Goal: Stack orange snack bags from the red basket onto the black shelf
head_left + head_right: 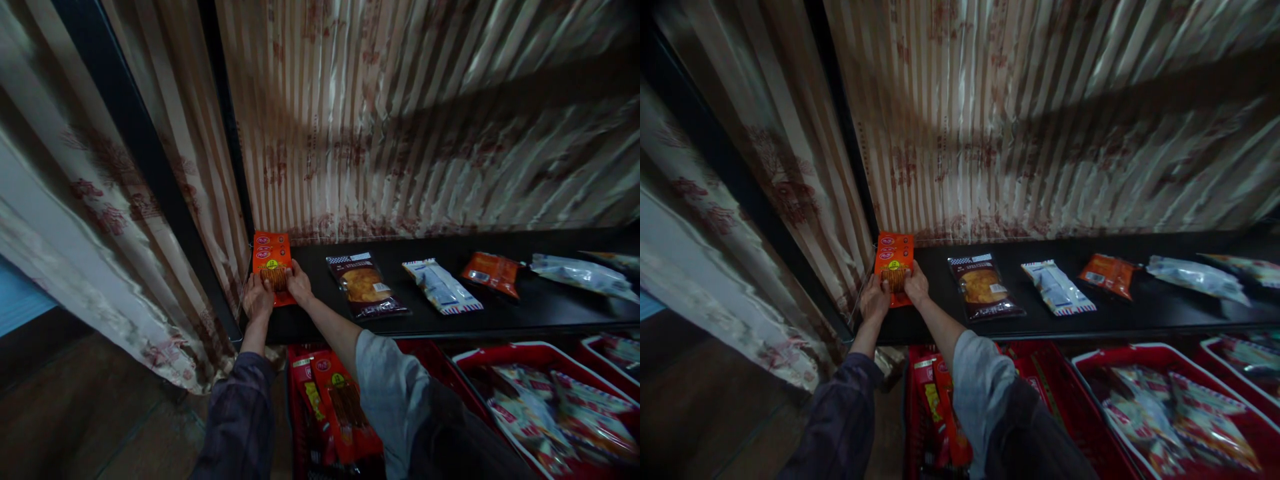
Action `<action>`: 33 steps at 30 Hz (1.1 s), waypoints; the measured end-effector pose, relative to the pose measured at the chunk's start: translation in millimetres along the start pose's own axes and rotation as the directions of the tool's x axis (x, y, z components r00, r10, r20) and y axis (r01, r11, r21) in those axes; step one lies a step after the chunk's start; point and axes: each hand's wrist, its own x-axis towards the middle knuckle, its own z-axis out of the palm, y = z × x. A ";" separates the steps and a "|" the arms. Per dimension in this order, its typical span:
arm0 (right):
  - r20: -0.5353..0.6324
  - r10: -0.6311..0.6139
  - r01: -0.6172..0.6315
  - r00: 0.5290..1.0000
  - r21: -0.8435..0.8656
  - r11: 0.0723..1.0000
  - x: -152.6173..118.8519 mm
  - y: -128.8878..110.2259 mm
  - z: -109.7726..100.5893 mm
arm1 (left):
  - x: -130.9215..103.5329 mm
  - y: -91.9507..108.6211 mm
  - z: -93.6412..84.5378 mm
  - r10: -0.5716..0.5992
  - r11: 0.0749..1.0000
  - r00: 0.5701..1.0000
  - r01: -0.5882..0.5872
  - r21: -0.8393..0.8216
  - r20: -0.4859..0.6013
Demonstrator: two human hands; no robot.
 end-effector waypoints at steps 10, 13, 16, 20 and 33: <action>0.002 -0.034 0.034 0.999 -0.094 0.995 -5.1 -3.5 2.4 | 2.0 1.0 -1.0 -0.017 1.000 1.000 0.017 0.016 0.002; -0.002 -0.028 0.028 1.000 -0.116 0.993 -5.8 -3.6 4.9 | 3.5 -1.3 0.4 -0.009 1.000 1.000 0.009 -0.004 0.008; -0.002 -0.040 0.040 0.999 -0.133 0.990 -6.0 -2.8 6.9 | 4.7 -4.3 2.3 0.012 0.999 1.000 -0.012 -0.034 0.002; 0.008 -0.040 0.041 0.999 -0.128 0.991 -4.9 -0.1 8.0 | 5.1 -6.7 3.2 0.032 0.997 0.999 -0.033 -0.067 -0.022; -0.203 -0.170 0.208 0.964 0.185 0.961 -82.6 -2.8 -36.9 | -34.0 2.2 -13.8 0.221 0.942 0.956 -0.260 -0.212 -0.193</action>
